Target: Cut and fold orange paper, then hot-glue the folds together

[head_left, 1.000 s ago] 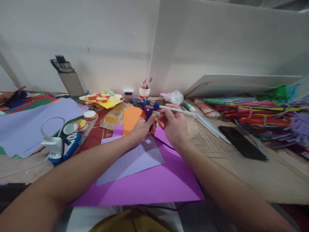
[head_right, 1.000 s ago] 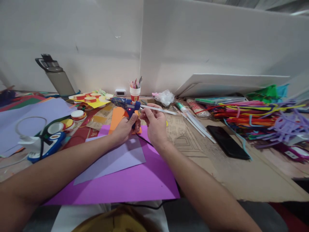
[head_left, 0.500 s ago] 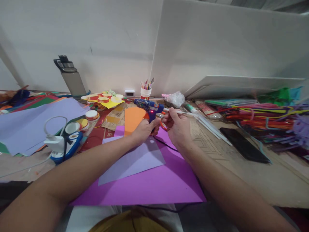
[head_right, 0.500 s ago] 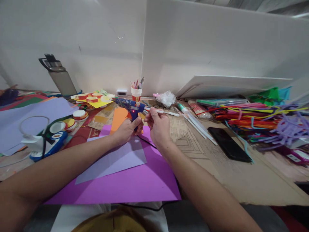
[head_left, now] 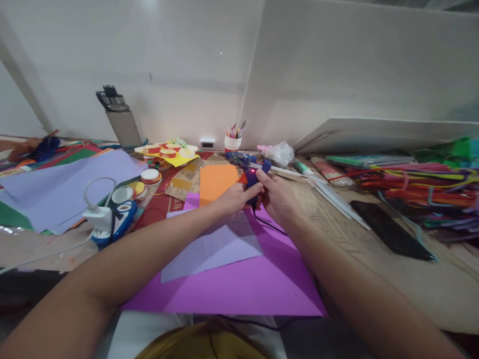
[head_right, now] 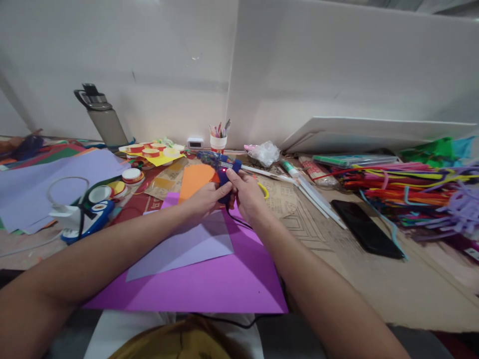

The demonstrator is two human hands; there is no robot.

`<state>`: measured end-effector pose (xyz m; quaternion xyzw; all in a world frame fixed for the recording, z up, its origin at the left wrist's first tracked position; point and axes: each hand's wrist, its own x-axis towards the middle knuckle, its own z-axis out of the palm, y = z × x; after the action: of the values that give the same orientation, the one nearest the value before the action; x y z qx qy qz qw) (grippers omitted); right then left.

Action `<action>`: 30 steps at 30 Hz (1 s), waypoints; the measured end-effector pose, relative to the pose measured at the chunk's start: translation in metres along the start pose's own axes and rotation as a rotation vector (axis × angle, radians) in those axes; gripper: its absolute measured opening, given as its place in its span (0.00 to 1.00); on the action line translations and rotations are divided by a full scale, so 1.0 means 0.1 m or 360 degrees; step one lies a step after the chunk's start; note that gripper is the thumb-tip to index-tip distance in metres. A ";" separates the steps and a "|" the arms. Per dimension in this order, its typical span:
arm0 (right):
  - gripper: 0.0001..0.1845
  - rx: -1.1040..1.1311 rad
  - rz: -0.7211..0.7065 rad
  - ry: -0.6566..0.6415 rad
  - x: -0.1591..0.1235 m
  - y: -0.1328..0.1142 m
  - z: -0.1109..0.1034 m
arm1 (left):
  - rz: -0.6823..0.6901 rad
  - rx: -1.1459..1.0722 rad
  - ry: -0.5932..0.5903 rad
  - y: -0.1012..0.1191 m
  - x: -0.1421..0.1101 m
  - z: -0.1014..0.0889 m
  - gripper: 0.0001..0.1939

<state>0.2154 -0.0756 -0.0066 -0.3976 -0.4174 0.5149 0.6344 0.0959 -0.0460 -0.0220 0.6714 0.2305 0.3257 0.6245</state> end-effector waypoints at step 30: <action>0.16 0.0132 -0.0018 0.0251 0.01 -0.10 -0.26 | -0.0337 0.2003 -0.0415 0.38 -0.04 -0.84 0.13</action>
<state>0.2432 -0.0779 -0.0053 -0.4079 -0.3469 0.4953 0.6841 0.0283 0.0046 0.0155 0.9166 0.3644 -0.0191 0.1634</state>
